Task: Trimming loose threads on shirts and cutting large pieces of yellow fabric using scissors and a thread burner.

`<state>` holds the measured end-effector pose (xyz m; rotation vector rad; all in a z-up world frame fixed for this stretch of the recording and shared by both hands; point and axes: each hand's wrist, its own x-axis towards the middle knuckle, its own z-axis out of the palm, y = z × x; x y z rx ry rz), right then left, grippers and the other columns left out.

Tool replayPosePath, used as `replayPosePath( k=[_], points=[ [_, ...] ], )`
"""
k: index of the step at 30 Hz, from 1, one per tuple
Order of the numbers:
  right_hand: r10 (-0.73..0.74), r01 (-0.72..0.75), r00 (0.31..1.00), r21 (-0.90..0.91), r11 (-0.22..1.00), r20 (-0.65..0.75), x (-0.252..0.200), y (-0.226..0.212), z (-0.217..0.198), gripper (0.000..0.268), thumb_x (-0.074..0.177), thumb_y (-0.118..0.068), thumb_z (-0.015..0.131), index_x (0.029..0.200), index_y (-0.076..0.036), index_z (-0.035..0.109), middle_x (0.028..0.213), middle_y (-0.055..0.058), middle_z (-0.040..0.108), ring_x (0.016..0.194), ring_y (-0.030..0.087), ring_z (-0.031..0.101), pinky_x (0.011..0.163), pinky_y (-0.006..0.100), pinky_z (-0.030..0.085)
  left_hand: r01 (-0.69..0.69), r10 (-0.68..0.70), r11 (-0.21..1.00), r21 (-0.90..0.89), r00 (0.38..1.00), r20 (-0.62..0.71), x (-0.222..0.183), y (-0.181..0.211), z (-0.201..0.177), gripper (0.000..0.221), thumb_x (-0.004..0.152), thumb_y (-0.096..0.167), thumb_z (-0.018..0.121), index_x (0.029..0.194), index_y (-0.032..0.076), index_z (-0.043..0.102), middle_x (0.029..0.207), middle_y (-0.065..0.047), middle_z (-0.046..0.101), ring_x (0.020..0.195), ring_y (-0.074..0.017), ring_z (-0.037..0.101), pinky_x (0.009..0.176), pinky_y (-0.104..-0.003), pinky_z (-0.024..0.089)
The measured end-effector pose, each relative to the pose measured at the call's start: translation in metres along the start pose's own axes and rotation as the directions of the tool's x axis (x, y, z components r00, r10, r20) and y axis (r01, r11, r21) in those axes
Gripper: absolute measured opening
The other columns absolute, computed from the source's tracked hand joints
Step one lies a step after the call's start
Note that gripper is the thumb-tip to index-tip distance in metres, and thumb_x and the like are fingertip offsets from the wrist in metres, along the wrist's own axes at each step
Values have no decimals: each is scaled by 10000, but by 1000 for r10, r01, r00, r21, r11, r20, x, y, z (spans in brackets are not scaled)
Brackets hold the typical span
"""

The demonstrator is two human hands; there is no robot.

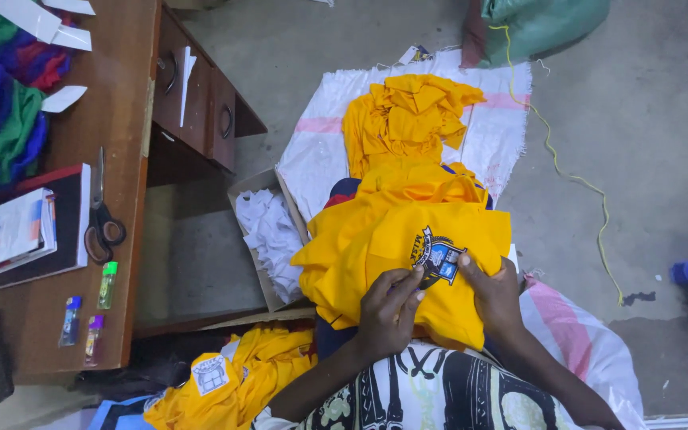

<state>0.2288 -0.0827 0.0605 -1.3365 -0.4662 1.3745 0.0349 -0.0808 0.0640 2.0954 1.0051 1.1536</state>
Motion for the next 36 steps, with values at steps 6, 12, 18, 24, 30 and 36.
replayPosePath(
  k=[6,12,18,24,30,36],
  points=[
    [9,-9,1000,38,999,1,-2,-3,4,371,961,-108,684,1269,76,592,1090,242,749,822,316,748,743,419,646,58,-59,998,-17,998,-37,-6,-2,4,380,968,-28,679,1343,-83,656,1064,-164,651,784,-214,621,657,-293,534],
    [-39,39,999,33,999,18,3,8,-3,341,960,-98,702,1232,90,617,1047,226,755,776,286,740,698,376,635,28,-28,1000,11,1000,9,-6,-4,0,365,999,6,651,1344,-112,642,1049,-181,641,828,-239,633,694,-314,550],
    [-11,10,1000,25,1000,22,-1,-1,2,365,961,-110,694,1252,90,599,1067,237,752,794,296,744,718,393,644,-1,0,999,39,999,42,-4,-1,-4,372,978,-19,656,1338,-112,642,1078,-194,658,875,-266,653,739,-333,569],
    [-93,94,992,-10,996,83,3,10,-10,344,983,-253,743,1155,25,635,845,174,732,727,311,764,754,487,652,-71,71,997,10,997,-28,-8,-14,1,337,1033,83,634,1347,-9,716,1027,-203,671,909,-342,732,749,-347,625],
    [-116,118,989,-20,993,87,1,5,-8,311,983,-249,754,1110,11,640,801,148,724,701,277,762,730,454,653,-87,88,996,38,995,-44,-10,-18,4,347,1040,94,623,1364,6,712,1033,-179,667,912,-345,728,737,-368,627],
    [-115,117,991,-15,993,68,-3,1,-3,294,976,-193,755,1130,36,651,839,181,739,736,317,773,750,472,645,-51,47,998,-36,994,-101,-7,-13,7,338,1063,103,593,1358,-8,716,1012,-175,671,895,-336,732,736,-361,625]
  ],
)
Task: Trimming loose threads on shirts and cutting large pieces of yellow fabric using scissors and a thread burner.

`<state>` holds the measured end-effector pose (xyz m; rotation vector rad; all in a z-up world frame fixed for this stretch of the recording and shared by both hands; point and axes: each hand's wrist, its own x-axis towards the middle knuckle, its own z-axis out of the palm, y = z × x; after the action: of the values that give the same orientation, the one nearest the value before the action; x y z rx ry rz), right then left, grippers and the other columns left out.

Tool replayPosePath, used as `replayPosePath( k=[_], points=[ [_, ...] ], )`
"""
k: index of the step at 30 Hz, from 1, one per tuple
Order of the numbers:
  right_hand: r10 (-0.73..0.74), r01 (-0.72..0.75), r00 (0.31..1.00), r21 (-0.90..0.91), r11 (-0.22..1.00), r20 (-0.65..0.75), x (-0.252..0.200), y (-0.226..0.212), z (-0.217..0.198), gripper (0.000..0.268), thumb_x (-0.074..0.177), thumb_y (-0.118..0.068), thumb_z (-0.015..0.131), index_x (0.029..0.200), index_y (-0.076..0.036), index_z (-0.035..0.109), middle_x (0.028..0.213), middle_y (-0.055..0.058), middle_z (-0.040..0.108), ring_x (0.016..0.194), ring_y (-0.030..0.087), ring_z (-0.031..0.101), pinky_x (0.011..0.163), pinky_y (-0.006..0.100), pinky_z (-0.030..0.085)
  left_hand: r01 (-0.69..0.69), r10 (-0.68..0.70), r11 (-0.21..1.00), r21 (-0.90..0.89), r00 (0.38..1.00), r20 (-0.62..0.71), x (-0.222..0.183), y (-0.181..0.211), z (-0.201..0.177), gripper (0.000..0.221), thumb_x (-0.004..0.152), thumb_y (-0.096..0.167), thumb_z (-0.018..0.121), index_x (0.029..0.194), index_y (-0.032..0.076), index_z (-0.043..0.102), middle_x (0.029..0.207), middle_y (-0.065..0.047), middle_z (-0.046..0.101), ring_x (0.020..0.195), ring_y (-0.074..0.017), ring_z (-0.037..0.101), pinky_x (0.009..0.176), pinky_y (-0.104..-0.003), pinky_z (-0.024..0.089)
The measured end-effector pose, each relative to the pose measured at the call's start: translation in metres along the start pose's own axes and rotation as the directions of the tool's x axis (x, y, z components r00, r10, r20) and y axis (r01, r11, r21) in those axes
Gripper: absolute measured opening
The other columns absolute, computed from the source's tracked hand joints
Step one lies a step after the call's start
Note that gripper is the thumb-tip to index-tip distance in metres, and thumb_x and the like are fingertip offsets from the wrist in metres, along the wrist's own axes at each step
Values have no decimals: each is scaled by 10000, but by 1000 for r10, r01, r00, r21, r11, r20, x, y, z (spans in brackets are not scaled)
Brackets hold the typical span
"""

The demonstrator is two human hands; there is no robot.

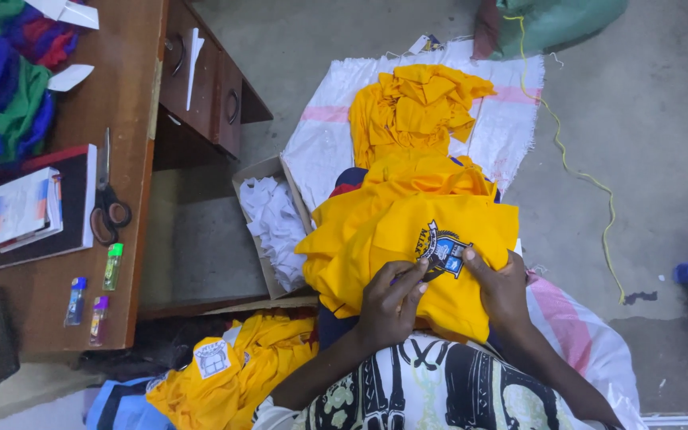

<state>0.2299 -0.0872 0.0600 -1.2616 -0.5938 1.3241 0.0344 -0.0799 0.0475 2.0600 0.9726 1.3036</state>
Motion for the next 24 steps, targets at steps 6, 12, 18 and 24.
replayPosePath(
  k=[6,12,18,24],
  points=[
    [42,-42,999,63,997,-6,-5,-12,14,335,963,-257,761,1138,7,651,860,184,745,737,324,771,749,478,647,-21,20,1000,-11,999,-30,-6,-4,6,332,1057,108,618,1347,-13,723,1015,-172,678,898,-300,737,749,-329,623],
    [48,-49,999,82,995,16,1,7,2,368,959,-275,758,1182,-8,640,915,178,748,796,325,773,800,498,647,54,-49,997,-48,995,86,-3,-5,-7,296,1011,13,665,1295,-9,745,975,-199,679,874,-337,739,728,-344,618],
    [40,-41,999,112,993,16,-2,13,2,425,935,-268,774,1229,-4,617,963,193,746,842,344,769,845,529,640,-3,-5,997,79,995,95,0,5,-10,333,982,-31,706,1312,3,727,1036,-214,683,930,-320,740,823,-343,621],
    [21,-26,999,126,992,44,-2,7,3,372,955,-234,744,1209,5,617,922,182,744,804,332,774,807,520,654,5,-6,995,96,1000,5,-9,-6,-3,312,990,-4,696,1297,-2,748,981,-167,678,886,-297,741,724,-315,624]
  ],
)
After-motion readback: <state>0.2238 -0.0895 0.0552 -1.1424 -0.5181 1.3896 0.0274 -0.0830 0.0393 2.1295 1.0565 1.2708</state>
